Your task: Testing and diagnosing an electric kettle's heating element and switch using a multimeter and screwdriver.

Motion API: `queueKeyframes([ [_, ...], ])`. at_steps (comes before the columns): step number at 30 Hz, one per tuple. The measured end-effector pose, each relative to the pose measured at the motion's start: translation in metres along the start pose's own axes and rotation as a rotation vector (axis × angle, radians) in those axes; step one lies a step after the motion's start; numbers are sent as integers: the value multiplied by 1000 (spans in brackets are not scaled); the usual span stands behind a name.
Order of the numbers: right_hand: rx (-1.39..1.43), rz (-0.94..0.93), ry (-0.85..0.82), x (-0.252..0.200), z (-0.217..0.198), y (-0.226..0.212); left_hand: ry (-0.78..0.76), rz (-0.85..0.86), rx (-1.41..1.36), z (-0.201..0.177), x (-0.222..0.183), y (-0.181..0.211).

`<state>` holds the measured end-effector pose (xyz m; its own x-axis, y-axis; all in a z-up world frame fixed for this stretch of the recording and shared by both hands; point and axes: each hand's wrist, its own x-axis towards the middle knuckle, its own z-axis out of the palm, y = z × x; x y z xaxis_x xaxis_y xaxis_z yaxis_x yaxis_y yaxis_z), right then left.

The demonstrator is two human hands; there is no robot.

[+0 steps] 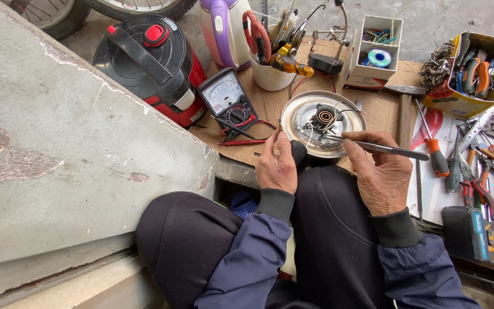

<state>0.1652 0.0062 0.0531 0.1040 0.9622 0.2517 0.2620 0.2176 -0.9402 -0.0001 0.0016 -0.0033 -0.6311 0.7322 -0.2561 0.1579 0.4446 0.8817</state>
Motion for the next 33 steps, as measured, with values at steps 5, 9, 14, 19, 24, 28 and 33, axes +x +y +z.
queueKeyframes([
  [5, -22, -22, -14, 1, -1, 3, -1, 9, -1, 0, -1, 1],
  [9, -1, -3, -17, -1, -2, 8, -10, 4, 3, 1, 0, 0],
  [14, 4, 7, -19, -1, -1, 7, -13, -10, 12, 0, 0, 3],
  [19, 5, 3, -19, 0, -1, 4, -16, -14, 22, -2, -1, 4],
  [24, 14, 7, -19, -1, -2, 6, -12, -6, 5, -3, -2, 4],
  [28, 24, 14, -17, -1, -3, 3, -13, -15, 4, -1, 0, 2],
  [33, 69, 47, 27, -4, -2, -1, -8, -12, -9, -4, -2, 6],
])
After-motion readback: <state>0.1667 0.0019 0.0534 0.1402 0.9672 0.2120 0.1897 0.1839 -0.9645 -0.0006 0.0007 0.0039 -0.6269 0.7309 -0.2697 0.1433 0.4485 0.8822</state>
